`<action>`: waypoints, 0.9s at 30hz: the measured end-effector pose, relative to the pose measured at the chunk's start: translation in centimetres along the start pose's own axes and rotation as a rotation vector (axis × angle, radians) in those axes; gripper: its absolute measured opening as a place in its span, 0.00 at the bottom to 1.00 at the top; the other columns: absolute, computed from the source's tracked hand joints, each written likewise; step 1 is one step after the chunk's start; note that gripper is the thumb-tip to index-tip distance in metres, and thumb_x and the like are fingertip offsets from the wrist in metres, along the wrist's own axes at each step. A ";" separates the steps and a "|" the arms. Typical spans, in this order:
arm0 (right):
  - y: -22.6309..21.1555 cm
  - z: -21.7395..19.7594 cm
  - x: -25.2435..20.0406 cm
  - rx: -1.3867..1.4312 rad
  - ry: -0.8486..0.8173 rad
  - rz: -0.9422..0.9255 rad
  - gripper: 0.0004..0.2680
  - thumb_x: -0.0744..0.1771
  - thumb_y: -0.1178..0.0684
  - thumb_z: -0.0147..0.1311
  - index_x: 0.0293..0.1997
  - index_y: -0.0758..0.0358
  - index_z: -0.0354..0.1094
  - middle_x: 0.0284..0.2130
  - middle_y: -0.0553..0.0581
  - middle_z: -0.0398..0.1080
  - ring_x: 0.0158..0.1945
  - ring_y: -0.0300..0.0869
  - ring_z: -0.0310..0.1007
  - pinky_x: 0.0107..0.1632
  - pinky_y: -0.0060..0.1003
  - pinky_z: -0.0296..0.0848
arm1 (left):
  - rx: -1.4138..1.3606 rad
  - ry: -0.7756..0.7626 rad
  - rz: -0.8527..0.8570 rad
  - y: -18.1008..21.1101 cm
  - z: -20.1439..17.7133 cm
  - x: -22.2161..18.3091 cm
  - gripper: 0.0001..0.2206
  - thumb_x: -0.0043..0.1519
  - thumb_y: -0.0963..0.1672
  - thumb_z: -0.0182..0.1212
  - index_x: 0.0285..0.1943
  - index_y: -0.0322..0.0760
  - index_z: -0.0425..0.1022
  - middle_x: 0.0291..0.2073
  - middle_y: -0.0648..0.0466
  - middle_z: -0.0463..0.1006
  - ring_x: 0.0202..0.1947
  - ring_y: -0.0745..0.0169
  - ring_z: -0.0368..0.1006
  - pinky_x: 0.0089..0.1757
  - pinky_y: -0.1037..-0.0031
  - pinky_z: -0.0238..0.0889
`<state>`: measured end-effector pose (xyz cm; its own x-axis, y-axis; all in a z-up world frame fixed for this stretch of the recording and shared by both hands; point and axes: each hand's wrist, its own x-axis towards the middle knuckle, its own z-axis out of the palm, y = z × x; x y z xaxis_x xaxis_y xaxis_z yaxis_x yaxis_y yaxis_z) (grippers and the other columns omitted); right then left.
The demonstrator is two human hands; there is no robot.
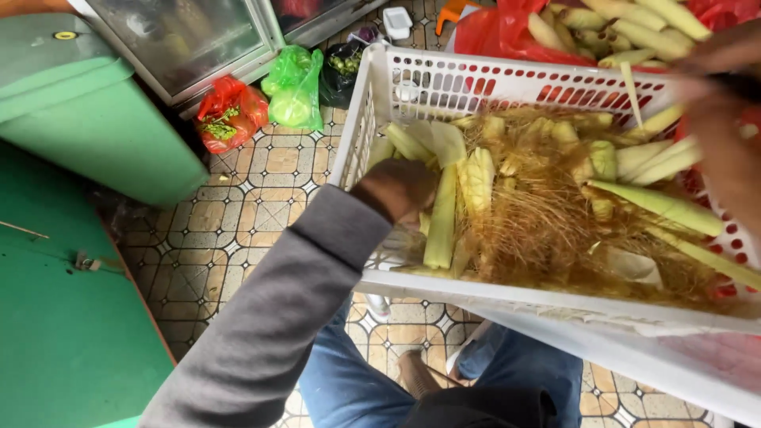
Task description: Trimming the ends and peeling the husks off baby corn using a knife
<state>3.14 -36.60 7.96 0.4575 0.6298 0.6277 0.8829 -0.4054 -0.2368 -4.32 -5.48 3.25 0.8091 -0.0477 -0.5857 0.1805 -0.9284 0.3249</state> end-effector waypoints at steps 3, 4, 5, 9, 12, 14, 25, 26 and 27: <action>-6.5 -0.3 4.9 -0.359 -0.287 0.029 0.06 0.76 0.64 0.53 0.56 0.81 0.69 0.43 0.76 0.77 0.41 0.57 0.81 0.35 0.45 0.81 | 0.086 0.193 0.045 -0.5 -2.1 -2.0 0.11 0.67 0.37 0.55 0.57 0.37 0.75 0.51 0.45 0.80 0.50 0.53 0.79 0.53 0.67 0.77; -5.5 0.2 4.4 -0.361 -0.285 0.032 0.06 0.76 0.64 0.53 0.56 0.81 0.69 0.43 0.76 0.77 0.41 0.57 0.81 0.35 0.45 0.81 | 0.089 0.193 0.047 -0.1 -2.9 -3.0 0.11 0.67 0.37 0.55 0.57 0.37 0.75 0.51 0.45 0.80 0.50 0.53 0.79 0.53 0.67 0.77; -4.6 0.6 4.0 -0.588 -0.225 -0.038 0.04 0.78 0.56 0.57 0.57 0.65 0.72 0.43 0.60 0.79 0.39 0.48 0.80 0.36 0.41 0.76 | 0.147 0.252 0.033 0.2 -3.8 -4.1 0.08 0.68 0.38 0.55 0.55 0.37 0.75 0.48 0.48 0.80 0.49 0.53 0.78 0.50 0.68 0.79; -1.6 1.6 3.9 -0.618 -0.144 -0.066 0.03 0.79 0.55 0.64 0.58 0.60 0.77 0.39 0.53 0.80 0.30 0.40 0.76 0.35 0.40 0.74 | 0.315 0.417 0.144 1.8 -5.9 -4.3 0.07 0.66 0.36 0.58 0.50 0.34 0.76 0.36 0.50 0.79 0.37 0.53 0.79 0.36 0.69 0.83; 0.3 2.5 3.9 -0.538 -0.125 -0.082 0.05 0.80 0.56 0.64 0.60 0.66 0.75 0.47 0.58 0.81 0.46 0.47 0.82 0.46 0.43 0.81 | 0.390 0.616 0.449 2.9 -5.0 -0.2 0.16 0.56 0.29 0.59 0.44 0.37 0.79 0.38 0.54 0.81 0.41 0.55 0.78 0.46 0.65 0.79; -0.1 3.0 3.7 -0.559 -0.153 -0.041 0.04 0.80 0.55 0.63 0.59 0.63 0.75 0.37 0.55 0.77 0.33 0.44 0.74 0.37 0.41 0.74 | 0.599 0.876 0.477 3.4 -4.2 1.7 0.24 0.54 0.30 0.64 0.56 0.43 0.72 0.55 0.48 0.66 0.55 0.49 0.66 0.56 0.58 0.63; -1.9 4.8 2.5 -0.653 -0.261 -0.035 0.04 0.76 0.52 0.56 0.57 0.54 0.74 0.37 0.47 0.81 0.28 0.39 0.79 0.28 0.38 0.79 | 0.091 -0.152 -0.028 0.5 -1.5 -1.3 0.16 0.64 0.39 0.61 0.62 0.36 0.73 0.46 0.51 0.81 0.41 0.62 0.79 0.40 0.82 0.79; -1.9 4.9 2.3 -0.669 -0.283 -0.029 0.04 0.76 0.51 0.56 0.56 0.53 0.73 0.37 0.46 0.80 0.29 0.38 0.79 0.27 0.37 0.78 | -0.006 -0.076 0.012 0.4 -1.4 -1.0 0.13 0.69 0.40 0.53 0.63 0.37 0.71 0.35 0.55 0.72 0.29 0.67 0.69 0.28 0.82 0.70; -1.9 5.0 2.2 -0.686 -0.305 -0.023 0.04 0.76 0.51 0.56 0.56 0.52 0.72 0.38 0.45 0.80 0.29 0.38 0.79 0.27 0.37 0.77 | -0.104 -0.001 0.052 0.3 -1.2 -0.8 0.12 0.74 0.41 0.45 0.63 0.38 0.69 0.25 0.59 0.63 0.17 0.72 0.59 0.17 0.83 0.61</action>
<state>2.97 -31.14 6.14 0.5364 0.7585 0.3702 0.6747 -0.6488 0.3519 -4.25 -5.32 4.69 0.8185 -0.0948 -0.5667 0.1955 -0.8816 0.4297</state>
